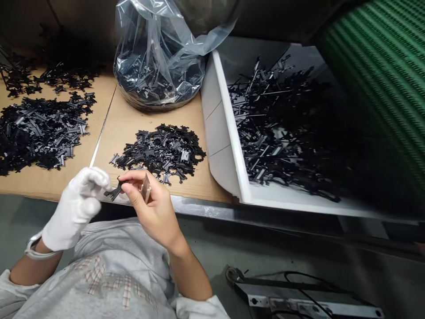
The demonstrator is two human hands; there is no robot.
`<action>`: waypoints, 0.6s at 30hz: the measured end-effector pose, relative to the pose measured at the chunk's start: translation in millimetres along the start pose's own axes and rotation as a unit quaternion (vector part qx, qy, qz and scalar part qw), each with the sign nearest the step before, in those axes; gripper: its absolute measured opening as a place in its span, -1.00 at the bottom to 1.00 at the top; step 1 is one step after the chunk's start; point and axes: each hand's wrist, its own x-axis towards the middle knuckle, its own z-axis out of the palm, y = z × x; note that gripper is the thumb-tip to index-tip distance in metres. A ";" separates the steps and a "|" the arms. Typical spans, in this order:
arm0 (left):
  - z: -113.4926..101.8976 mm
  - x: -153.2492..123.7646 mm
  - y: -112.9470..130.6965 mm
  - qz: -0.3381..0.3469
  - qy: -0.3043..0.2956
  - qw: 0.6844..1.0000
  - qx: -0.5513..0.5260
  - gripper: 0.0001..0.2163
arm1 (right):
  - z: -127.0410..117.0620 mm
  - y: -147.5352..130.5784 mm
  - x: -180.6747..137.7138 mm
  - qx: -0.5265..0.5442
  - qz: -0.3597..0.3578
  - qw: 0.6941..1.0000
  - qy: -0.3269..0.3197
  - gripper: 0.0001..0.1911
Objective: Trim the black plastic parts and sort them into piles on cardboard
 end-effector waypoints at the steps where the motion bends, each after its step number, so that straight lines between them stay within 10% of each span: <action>1: 0.1 -1.3 -0.8 -0.063 -0.026 0.997 -0.039 -0.61 | -1.7 -1.9 -0.3 -0.026 -0.026 0.999 -0.001 -0.71; 5: 6.1 -1.1 0.3 -0.197 -0.113 0.967 -0.112 -0.52 | -5.2 -7.3 -1.4 -0.121 -0.114 0.986 -0.032 -0.80; 10: 17.5 7.4 16.5 -0.134 -0.073 0.987 -0.057 -0.68 | -8.1 -8.1 -4.2 -0.216 -0.204 0.952 -0.068 -0.35; 18: 29.0 3.4 27.4 -0.061 -0.022 0.997 -0.042 -0.72 | -4.1 -10.4 -5.3 -0.344 -0.272 0.897 -0.060 -0.49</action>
